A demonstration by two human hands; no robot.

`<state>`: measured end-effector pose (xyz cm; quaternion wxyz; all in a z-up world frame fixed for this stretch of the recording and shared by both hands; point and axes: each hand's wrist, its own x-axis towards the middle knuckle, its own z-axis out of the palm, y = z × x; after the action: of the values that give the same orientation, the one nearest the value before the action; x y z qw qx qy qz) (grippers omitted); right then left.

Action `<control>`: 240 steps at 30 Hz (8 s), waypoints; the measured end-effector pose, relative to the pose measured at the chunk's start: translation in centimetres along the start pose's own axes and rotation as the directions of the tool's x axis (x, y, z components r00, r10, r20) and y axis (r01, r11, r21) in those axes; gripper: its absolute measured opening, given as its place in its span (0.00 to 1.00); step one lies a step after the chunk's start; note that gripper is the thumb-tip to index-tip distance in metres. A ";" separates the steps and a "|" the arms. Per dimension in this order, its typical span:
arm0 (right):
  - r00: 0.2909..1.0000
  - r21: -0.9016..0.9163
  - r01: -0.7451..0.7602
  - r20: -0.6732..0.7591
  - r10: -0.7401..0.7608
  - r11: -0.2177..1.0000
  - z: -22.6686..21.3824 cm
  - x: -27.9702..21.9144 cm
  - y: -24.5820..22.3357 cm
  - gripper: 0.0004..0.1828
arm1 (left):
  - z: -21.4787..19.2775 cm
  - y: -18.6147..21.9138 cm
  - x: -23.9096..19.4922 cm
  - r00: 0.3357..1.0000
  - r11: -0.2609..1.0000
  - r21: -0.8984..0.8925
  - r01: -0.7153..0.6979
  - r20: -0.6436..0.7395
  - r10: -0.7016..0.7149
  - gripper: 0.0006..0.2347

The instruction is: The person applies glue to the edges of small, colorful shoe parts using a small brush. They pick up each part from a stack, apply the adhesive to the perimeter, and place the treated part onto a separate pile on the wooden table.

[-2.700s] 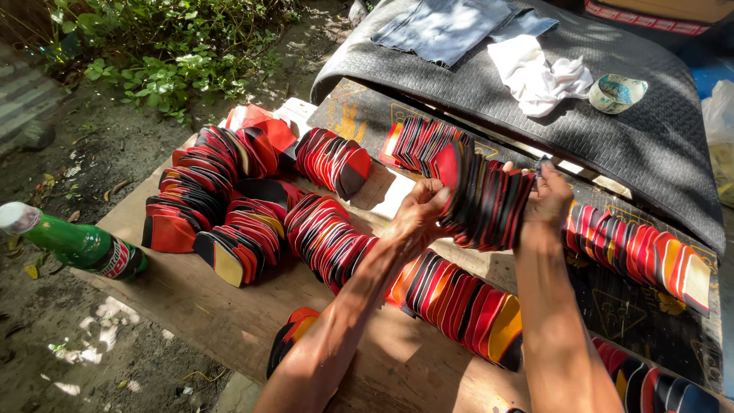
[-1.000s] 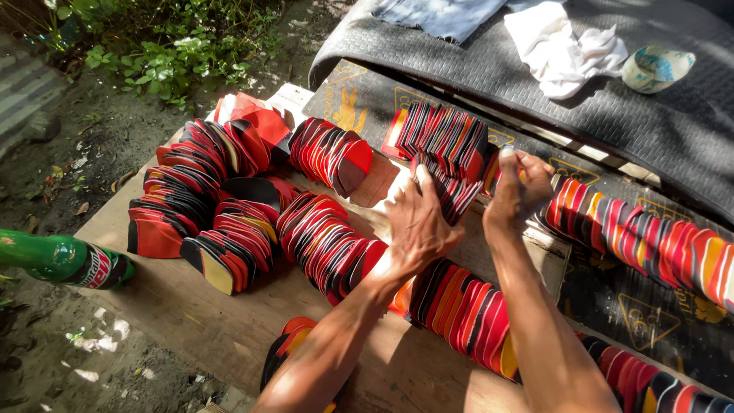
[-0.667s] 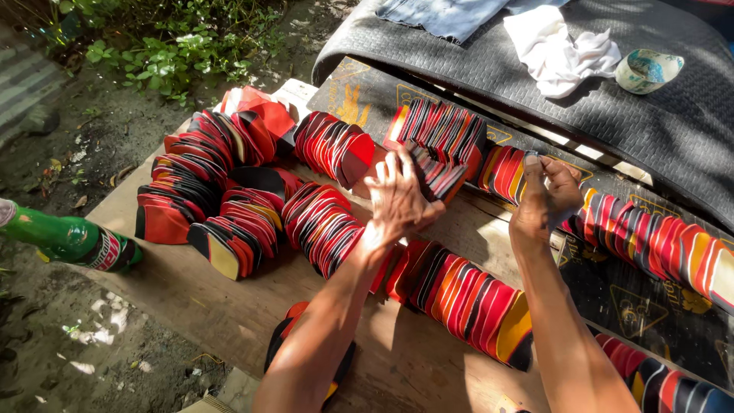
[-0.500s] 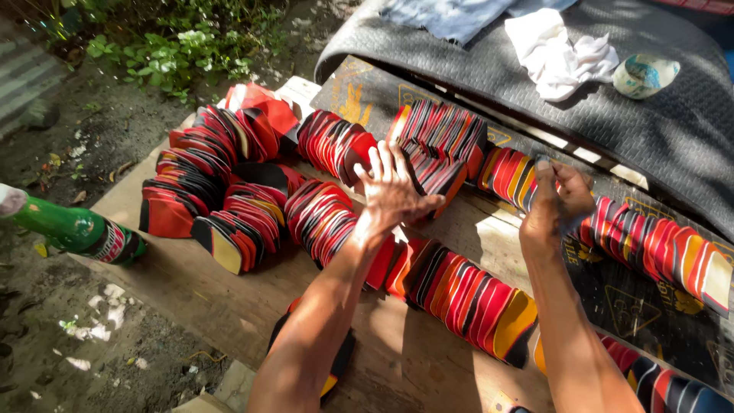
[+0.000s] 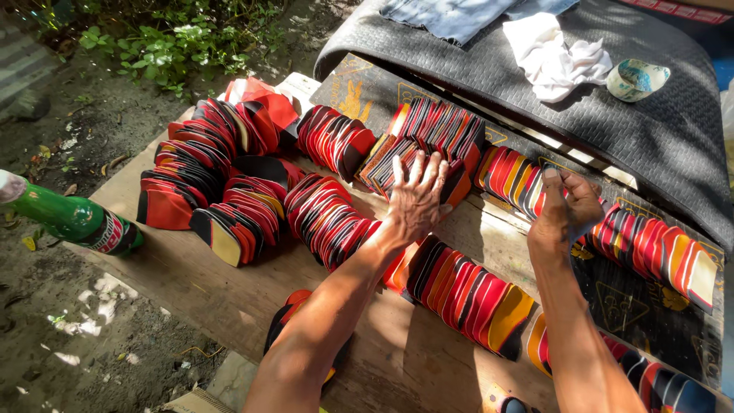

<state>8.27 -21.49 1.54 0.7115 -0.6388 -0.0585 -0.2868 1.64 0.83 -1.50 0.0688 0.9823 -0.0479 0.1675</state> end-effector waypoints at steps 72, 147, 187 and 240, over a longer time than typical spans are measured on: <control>0.671 -0.556 0.448 0.727 0.148 0.700 -21.5 -20.0 -16.7 0.09 | -15.6 4.0 -29.7 0.966 0.958 -0.136 0.253 -0.022 -0.258 0.21; 0.829 0.075 -0.444 0.413 0.377 0.893 -22.0 -20.8 -21.3 0.09 | -9.4 22.2 -22.6 0.904 -0.830 -0.396 0.392 0.334 0.268 0.27; 0.857 -0.027 -0.346 0.398 0.328 0.938 -22.8 -21.5 -21.3 0.07 | -8.8 22.0 -23.7 0.875 -0.854 -0.303 0.422 0.382 0.297 0.23; 0.671 -0.586 0.558 0.735 0.096 0.588 -20.4 -19.5 -18.2 0.09 | -8.1 14.2 -25.6 0.872 -0.833 -0.418 0.362 0.467 0.144 0.22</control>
<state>-22.40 -34.57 5.09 0.2353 -0.9219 -0.2851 -0.1160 -26.71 -10.08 -0.80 0.9636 0.2189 0.0316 -0.1499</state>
